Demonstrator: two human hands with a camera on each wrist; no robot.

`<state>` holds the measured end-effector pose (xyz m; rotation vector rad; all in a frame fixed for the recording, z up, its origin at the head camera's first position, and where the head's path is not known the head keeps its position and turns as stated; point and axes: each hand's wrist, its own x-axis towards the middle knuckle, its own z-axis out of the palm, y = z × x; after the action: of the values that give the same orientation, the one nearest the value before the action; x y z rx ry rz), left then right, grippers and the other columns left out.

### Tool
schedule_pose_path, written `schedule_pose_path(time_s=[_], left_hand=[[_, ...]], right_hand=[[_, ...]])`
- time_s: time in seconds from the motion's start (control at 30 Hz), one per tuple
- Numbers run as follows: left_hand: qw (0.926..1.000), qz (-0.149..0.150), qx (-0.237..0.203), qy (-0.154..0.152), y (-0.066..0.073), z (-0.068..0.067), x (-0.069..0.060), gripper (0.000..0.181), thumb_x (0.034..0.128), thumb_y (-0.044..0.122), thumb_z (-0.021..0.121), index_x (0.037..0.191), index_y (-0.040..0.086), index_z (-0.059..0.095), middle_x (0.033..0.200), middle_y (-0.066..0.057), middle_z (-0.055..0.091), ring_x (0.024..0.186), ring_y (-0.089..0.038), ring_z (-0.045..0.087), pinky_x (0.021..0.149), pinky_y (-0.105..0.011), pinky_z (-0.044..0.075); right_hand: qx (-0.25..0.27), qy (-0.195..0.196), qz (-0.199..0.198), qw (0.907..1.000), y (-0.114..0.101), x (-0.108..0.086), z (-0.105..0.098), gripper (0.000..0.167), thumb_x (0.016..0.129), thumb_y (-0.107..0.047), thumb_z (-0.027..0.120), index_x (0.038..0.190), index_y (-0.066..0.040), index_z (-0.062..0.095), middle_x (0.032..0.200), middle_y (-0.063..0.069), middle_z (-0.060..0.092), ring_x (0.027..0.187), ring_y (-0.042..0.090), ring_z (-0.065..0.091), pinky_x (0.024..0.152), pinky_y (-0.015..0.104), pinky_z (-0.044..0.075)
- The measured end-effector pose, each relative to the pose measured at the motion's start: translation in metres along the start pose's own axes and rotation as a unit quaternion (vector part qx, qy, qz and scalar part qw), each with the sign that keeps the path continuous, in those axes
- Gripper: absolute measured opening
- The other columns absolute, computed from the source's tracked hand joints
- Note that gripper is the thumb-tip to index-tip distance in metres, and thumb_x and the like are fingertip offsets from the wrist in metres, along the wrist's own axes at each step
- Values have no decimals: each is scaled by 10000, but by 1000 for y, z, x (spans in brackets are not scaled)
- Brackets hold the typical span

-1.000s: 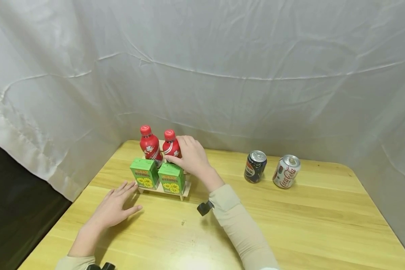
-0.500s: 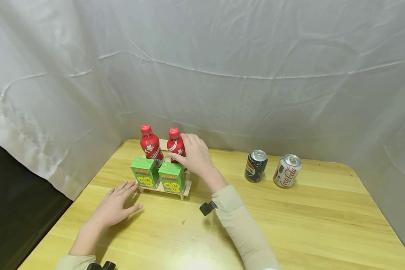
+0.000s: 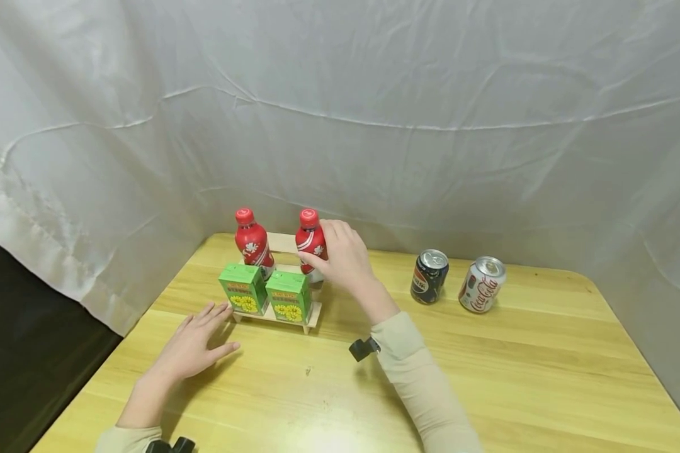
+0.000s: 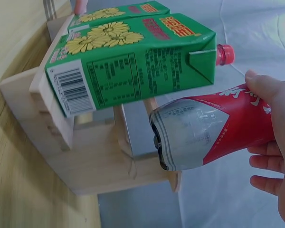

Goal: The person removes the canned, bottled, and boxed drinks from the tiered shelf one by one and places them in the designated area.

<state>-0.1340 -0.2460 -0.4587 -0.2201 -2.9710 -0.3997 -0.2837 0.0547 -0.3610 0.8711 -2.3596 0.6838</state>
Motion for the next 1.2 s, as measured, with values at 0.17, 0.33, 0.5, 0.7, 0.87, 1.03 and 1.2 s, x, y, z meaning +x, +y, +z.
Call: schedule_pose_path(time_s=[0.17, 0.33, 0.5, 0.7, 0.87, 1.03, 1.2], left_hand=[[10000, -11, -12, -13, 0, -1, 0, 791, 856, 531, 668, 1477, 107, 424, 1549, -122, 393, 1443, -401, 319, 1137, -695, 216], [10000, -7, 3, -26, 0, 0, 1, 797, 855, 536, 665, 1479, 103, 420, 1553, -122, 384, 1444, -401, 317, 1140, -691, 215], [10000, -14, 3, -61, 0, 0, 0, 798, 855, 542, 660, 1476, 100, 424, 1557, -120, 378, 1443, -403, 318, 1139, -692, 216], [10000, -6, -14, -38, 1, -1, 0, 797, 857, 528, 667, 1477, 93, 420, 1554, -131, 380, 1441, -408, 318, 1140, -691, 214], [10000, 6, 19, -21, -1, -1, 2, 796, 858, 533, 662, 1479, 99, 417, 1552, -131, 385, 1444, -405, 315, 1141, -690, 214], [10000, -4, 37, -40, 0, -1, 2, 798, 859, 541, 659, 1483, 107, 414, 1555, -123, 381, 1448, -399, 311, 1144, -685, 215], [10000, -8, 40, -26, -1, 0, 1, 799, 858, 546, 657, 1481, 108, 417, 1554, -120, 384, 1447, -396, 314, 1144, -683, 220]], right_hand=[[-132, -29, 52, 9999, 7, -6, -7, 646, 837, -502, 714, 1273, -58, 542, 1204, 118, 618, 1156, 276, 567, 987, 442, 501], [-226, 18, 38, 9997, 13, -14, -16, 654, 826, -502, 726, 1266, -51, 550, 1205, 125, 622, 1156, 284, 571, 989, 450, 500], [-120, -31, 59, 9999, 19, -25, -27, 641, 821, -484, 736, 1257, -48, 558, 1202, 128, 623, 1156, 287, 568, 976, 453, 506], [-84, -126, 1, 9999, 28, -38, -42, 611, 817, -458, 746, 1238, -54, 564, 1197, 113, 618, 1158, 271, 559, 966, 449, 501], [-315, -60, -117, 9994, 36, -49, -54, 608, 805, -467, 753, 1211, -52, 572, 1181, 114, 616, 1131, 271, 566, 940, 441, 515], [-429, 53, -197, 9989, 47, -62, -62, 606, 775, -437, 786, 1178, -35, 581, 1159, 136, 621, 1102, 287, 576, 907, 449, 531], [-515, 180, -261, 9982, 57, -75, -69, 617, 741, -413, 816, 1161, -25, 582, 1136, 146, 626, 1083, 298, 585, 877, 465, 543]])
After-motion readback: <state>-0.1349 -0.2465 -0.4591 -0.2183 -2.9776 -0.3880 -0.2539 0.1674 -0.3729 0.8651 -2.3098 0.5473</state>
